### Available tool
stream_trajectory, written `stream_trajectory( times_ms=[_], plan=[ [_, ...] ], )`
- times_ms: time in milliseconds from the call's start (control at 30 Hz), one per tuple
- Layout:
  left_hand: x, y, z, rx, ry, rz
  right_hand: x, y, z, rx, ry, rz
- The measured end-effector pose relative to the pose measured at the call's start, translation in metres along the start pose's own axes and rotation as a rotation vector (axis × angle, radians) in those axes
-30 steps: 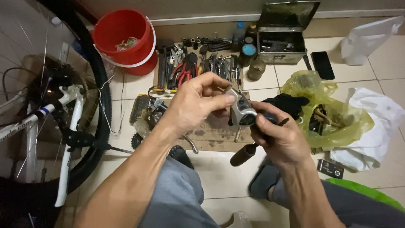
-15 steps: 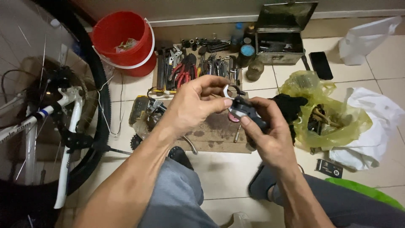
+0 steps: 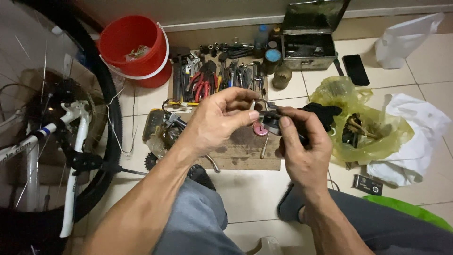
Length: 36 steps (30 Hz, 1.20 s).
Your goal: Assembling and inspecting internal components of a bicycle derailleur while sitting on the floor.
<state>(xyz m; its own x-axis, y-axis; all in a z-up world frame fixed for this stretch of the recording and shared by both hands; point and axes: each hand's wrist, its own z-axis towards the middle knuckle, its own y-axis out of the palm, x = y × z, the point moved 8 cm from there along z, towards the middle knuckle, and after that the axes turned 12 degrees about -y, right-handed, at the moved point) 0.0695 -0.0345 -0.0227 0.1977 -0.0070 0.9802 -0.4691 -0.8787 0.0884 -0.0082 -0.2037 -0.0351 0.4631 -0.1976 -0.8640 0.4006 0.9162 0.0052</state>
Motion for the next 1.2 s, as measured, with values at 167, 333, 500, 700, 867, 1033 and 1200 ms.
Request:
stream_trajectory(
  times_ms=[167, 333, 500, 700, 867, 1033, 1200],
  plan=[
    [0.004, 0.005, 0.001, -0.052, 0.03, -0.063, -0.019, -0.001, 0.002, 0.039, -0.155, -0.086],
    [0.009, 0.006, -0.001, -0.08, 0.048, -0.072, -0.022, 0.001, 0.005, 0.023, -0.173, -0.096],
    [0.015, -0.004, -0.005, -0.008, 0.07, 0.051, -0.005, 0.005, -0.005, -0.071, -0.059, -0.002],
    [0.029, -0.001, -0.015, -0.012, 0.126, 0.146, 0.011, 0.002, 0.006, -0.171, 0.124, 0.116],
    [0.032, 0.014, -0.022, -0.084, 0.215, 0.219, 0.013, 0.015, 0.001, -0.313, 0.135, 0.096],
    [0.03, 0.015, -0.022, -0.143, 0.21, 0.21, -0.008, 0.014, 0.002, -0.187, 0.136, 0.148],
    [0.022, 0.016, -0.022, -0.177, 0.05, 0.038, -0.019, 0.004, 0.008, -0.137, -0.16, -0.161]
  ],
)
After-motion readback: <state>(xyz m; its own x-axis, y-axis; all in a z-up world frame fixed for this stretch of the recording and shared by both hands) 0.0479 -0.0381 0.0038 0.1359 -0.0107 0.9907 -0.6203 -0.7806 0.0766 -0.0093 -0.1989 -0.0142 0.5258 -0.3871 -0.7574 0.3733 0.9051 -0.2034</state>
